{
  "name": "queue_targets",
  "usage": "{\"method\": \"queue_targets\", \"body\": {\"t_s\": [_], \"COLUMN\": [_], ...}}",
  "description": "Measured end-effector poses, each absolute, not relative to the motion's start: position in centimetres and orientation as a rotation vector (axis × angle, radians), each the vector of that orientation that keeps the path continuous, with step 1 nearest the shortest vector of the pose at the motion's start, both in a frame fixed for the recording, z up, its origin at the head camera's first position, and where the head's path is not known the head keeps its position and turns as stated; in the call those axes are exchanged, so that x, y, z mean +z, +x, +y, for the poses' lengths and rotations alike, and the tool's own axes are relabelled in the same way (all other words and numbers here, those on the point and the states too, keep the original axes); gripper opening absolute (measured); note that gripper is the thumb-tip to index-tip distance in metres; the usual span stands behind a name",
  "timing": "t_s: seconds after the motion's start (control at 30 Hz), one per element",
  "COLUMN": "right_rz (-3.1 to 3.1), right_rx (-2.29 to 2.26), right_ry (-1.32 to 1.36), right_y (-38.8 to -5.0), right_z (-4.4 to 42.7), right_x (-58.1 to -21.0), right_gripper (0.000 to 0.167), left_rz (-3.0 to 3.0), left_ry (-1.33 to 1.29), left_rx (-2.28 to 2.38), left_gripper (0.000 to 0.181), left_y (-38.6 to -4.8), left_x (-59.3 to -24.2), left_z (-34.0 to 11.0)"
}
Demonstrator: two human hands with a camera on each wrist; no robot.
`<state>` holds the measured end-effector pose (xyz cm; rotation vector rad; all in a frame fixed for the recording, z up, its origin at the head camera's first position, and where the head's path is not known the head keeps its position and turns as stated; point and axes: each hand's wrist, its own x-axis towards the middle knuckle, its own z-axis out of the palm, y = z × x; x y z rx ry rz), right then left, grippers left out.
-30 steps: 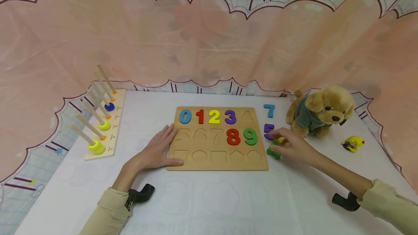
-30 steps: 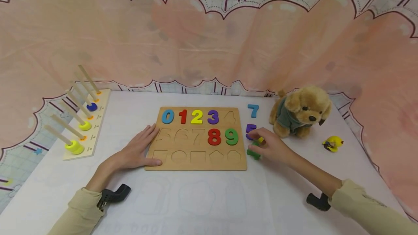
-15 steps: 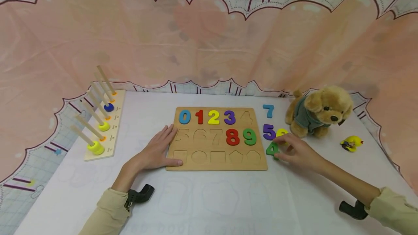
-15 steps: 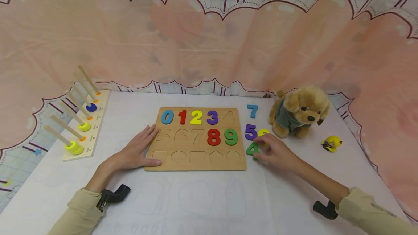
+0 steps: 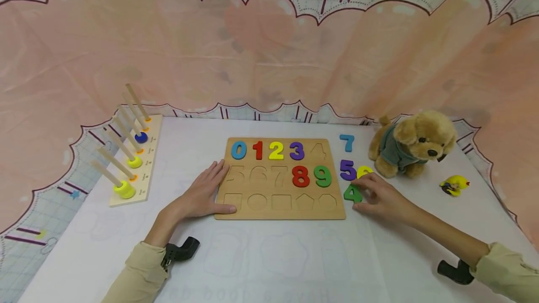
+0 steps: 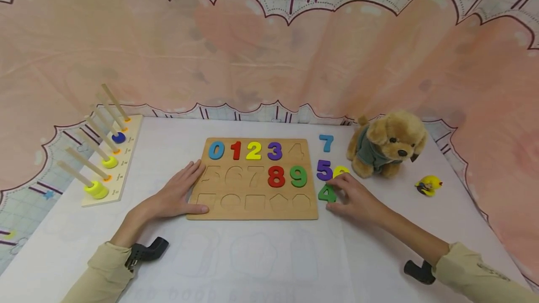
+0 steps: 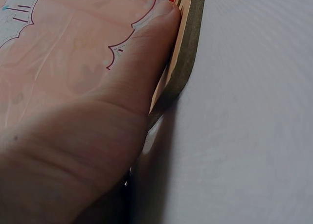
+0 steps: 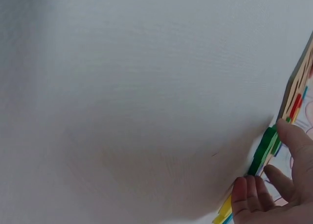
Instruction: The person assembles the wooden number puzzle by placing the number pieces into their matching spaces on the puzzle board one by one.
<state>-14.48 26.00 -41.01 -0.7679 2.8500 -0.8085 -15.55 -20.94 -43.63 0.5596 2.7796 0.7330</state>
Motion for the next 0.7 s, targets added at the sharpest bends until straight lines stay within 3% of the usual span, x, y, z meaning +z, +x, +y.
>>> {"method": "queue_targets", "body": {"t_s": [0.37,0.7], "right_rz": [2.861,2.844], "right_rx": [-0.771,-0.743], "right_ry": [-0.801,-0.725], "right_y": [-14.72,-14.70], "right_z": [26.11,26.09], "right_x": [-41.58,-41.82], "right_gripper": [0.025,0.022], "left_rz": [2.779,2.776], "left_ry": [0.551,0.569], "left_rx": [0.735,0.746], "left_gripper": [0.115,0.114], "left_y": [-15.58,-15.56], "left_x": [-43.74,-43.72], "left_z": [-20.91,-20.91]}}
